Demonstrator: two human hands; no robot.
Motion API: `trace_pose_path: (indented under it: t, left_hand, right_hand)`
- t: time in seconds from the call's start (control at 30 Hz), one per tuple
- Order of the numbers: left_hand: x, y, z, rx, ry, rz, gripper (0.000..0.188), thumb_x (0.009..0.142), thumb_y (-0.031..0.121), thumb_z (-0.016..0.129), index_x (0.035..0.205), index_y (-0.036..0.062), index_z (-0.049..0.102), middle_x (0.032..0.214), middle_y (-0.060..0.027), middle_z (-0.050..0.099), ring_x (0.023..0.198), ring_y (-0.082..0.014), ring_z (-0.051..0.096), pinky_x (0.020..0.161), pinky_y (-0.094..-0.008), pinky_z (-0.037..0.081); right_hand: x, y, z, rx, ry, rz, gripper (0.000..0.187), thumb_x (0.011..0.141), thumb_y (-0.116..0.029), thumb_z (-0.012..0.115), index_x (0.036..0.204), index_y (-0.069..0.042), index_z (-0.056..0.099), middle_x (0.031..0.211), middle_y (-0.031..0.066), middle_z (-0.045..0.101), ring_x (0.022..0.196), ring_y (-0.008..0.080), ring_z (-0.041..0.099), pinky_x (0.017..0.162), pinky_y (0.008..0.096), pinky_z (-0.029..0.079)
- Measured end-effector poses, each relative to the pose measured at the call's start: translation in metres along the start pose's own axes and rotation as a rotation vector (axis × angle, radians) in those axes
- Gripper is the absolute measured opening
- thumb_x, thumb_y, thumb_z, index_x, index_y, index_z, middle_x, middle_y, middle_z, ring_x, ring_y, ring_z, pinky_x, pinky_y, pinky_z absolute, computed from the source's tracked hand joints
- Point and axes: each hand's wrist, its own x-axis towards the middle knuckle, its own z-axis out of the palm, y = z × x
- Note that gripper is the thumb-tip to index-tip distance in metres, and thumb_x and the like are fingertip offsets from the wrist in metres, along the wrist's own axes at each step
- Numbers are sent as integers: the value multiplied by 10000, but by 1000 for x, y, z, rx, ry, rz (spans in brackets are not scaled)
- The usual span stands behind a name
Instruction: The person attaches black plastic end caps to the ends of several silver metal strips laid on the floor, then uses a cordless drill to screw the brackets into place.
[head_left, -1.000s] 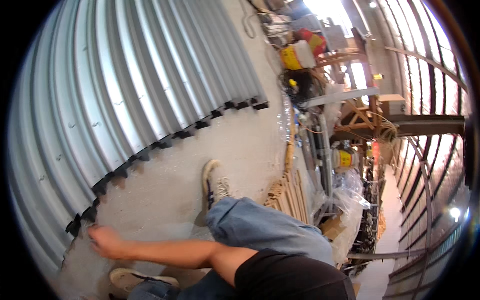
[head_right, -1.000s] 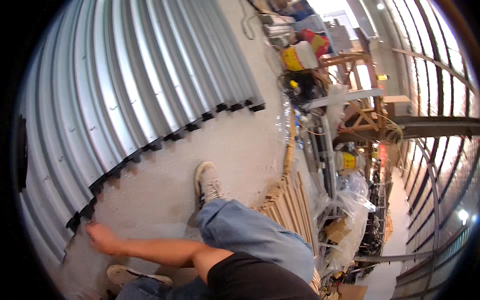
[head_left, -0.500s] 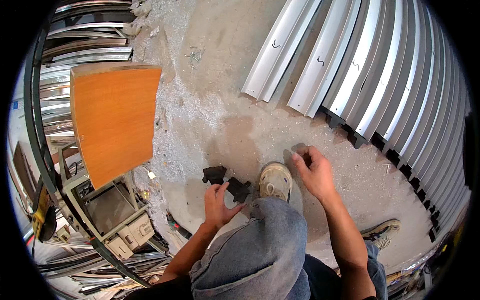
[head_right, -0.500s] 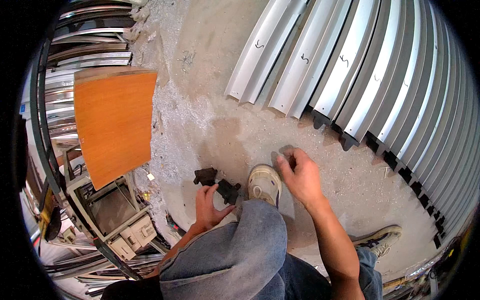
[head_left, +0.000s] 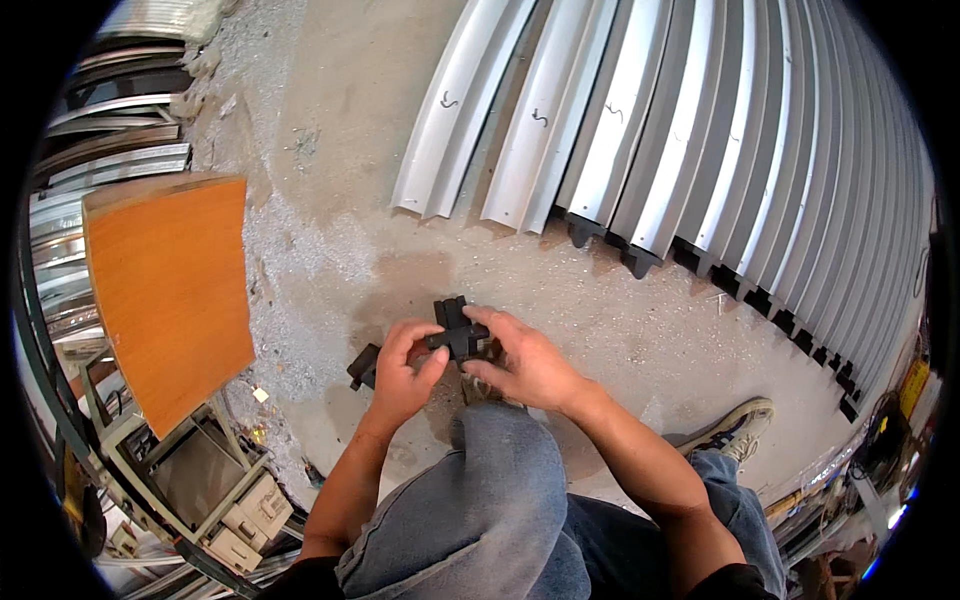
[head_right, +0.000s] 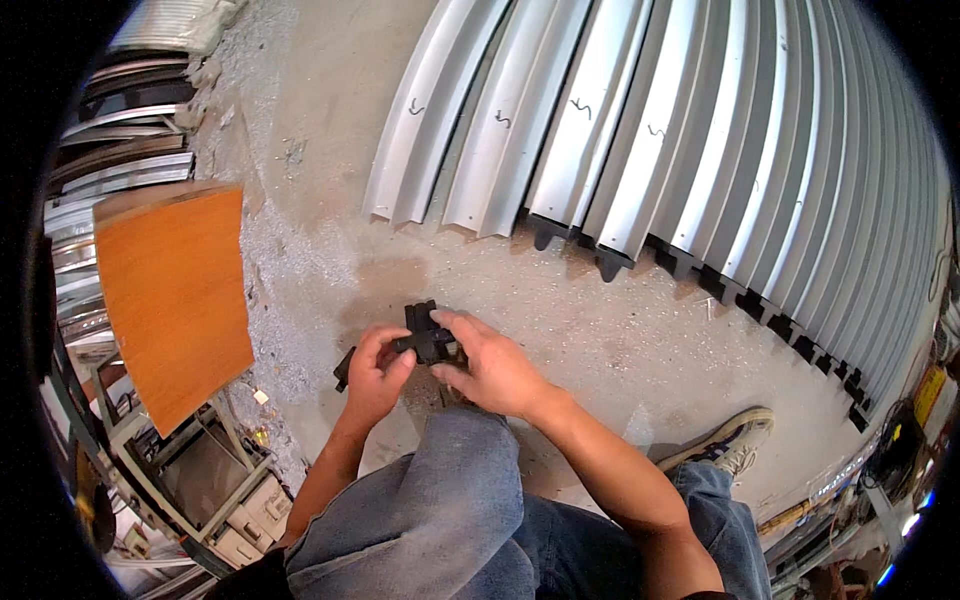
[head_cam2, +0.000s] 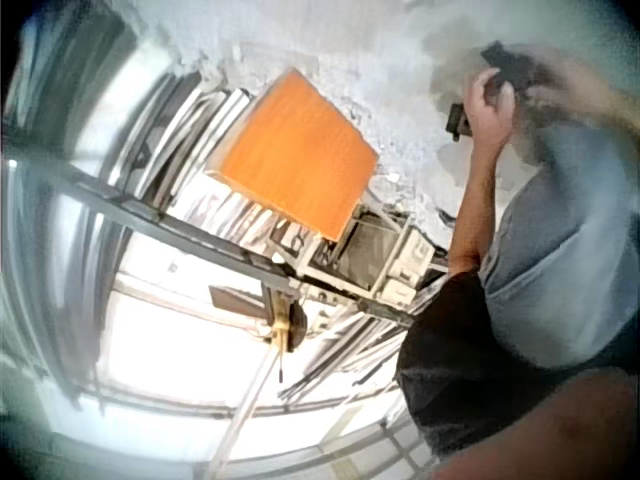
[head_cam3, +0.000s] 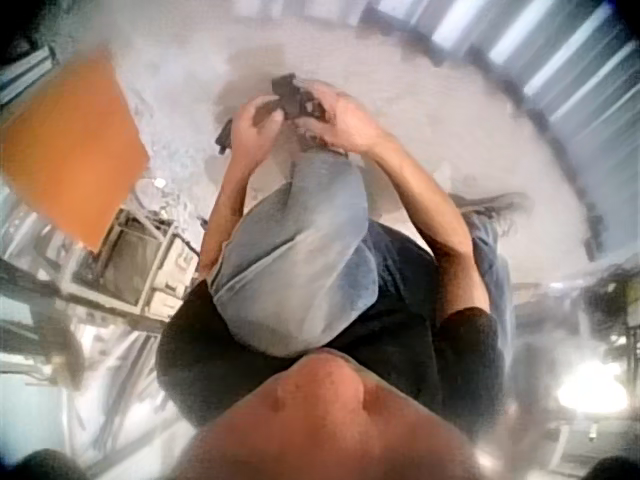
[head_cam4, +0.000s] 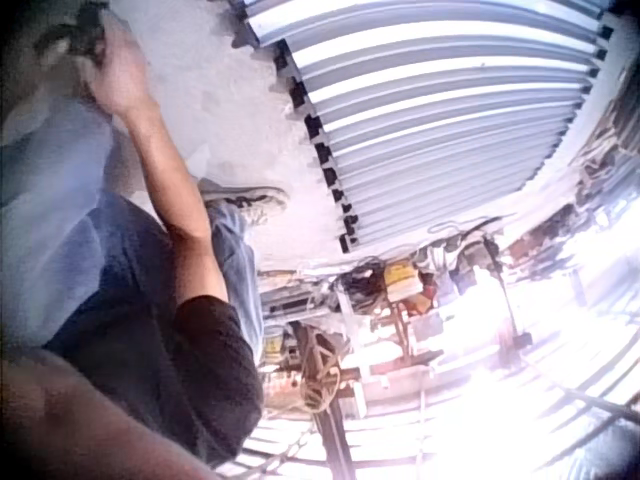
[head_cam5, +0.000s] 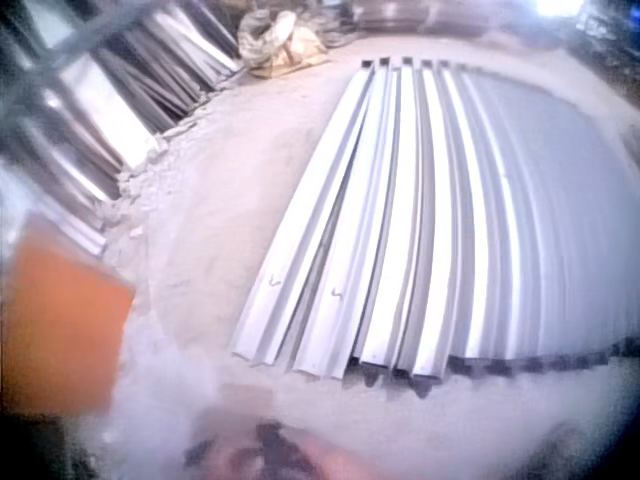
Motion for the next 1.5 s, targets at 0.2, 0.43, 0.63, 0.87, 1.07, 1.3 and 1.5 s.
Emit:
trace_pose_path:
  t: [0.2, 0.43, 0.63, 0.87, 1.07, 1.3, 1.5]
  left_hand:
    - [25, 19, 33, -345, 112, -16, 575, 1032, 76, 749, 1544, 3, 500, 1390, -103, 608, 1236, -184, 636, 1064, -330, 514]
    - [29, 17, 59, -471, 48, -143, 624, 962, 161, 874, 1463, -16, 547, 1342, -91, 644, 1196, -177, 648, 1057, -343, 534]
    - [60, 24, 47, 200, 341, 114, 691, 825, 70, 951, 1421, 16, 604, 1304, -116, 654, 1161, -222, 670, 993, -358, 556]
    - [87, 36, 60, 88, 232, 116, 592, 846, 1, 897, 1386, 31, 657, 1322, -142, 644, 1142, -264, 707, 937, -376, 617]
    - [82, 23, 70, 8, 366, 183, 570, 866, -1, 883, 1391, 32, 661, 1302, -134, 655, 1116, -251, 708, 936, -365, 611]
    - [75, 36, 49, 45, 367, 242, 544, 886, 51, 881, 1392, 64, 680, 1298, -136, 698, 1105, -236, 709, 904, -368, 601]
    - [77, 36, 48, 32, 344, 305, 589, 849, -3, 888, 1394, 60, 675, 1311, -141, 698, 1143, -261, 719, 940, -370, 623]
  right_hand:
    - [1, 33, -9, 888, 57, 218, 354, 1013, -2, 751, 1319, -62, 585, 1218, 38, 675, 1106, 90, 650, 906, 294, 561]
    - [-9, 53, 1, 408, 261, 29, 323, 980, 89, 629, 1258, -75, 637, 1281, 86, 677, 1137, 214, 687, 937, 361, 577]
    - [7, -13, -48, -304, 300, -82, 398, 886, 22, 717, 1269, -84, 696, 1275, 133, 679, 1124, 353, 689, 915, 441, 584]
    - [107, -49, -130, -1172, 69, -318, 154, 827, -55, 721, 978, -85, 715, 1021, 95, 636, 916, 306, 702, 787, 434, 590]
    - [129, -37, -136, -1179, 25, -384, 92, 802, -53, 713, 886, -76, 683, 962, 92, 629, 910, 307, 701, 788, 434, 616]
    - [132, -51, -134, -986, 82, -432, 157, 796, -25, 778, 936, -64, 717, 1013, 82, 676, 937, 325, 705, 815, 443, 596]
    - [140, -78, -136, -897, 35, -347, 170, 815, -25, 841, 954, -33, 745, 1065, 83, 723, 928, 351, 749, 820, 454, 608]
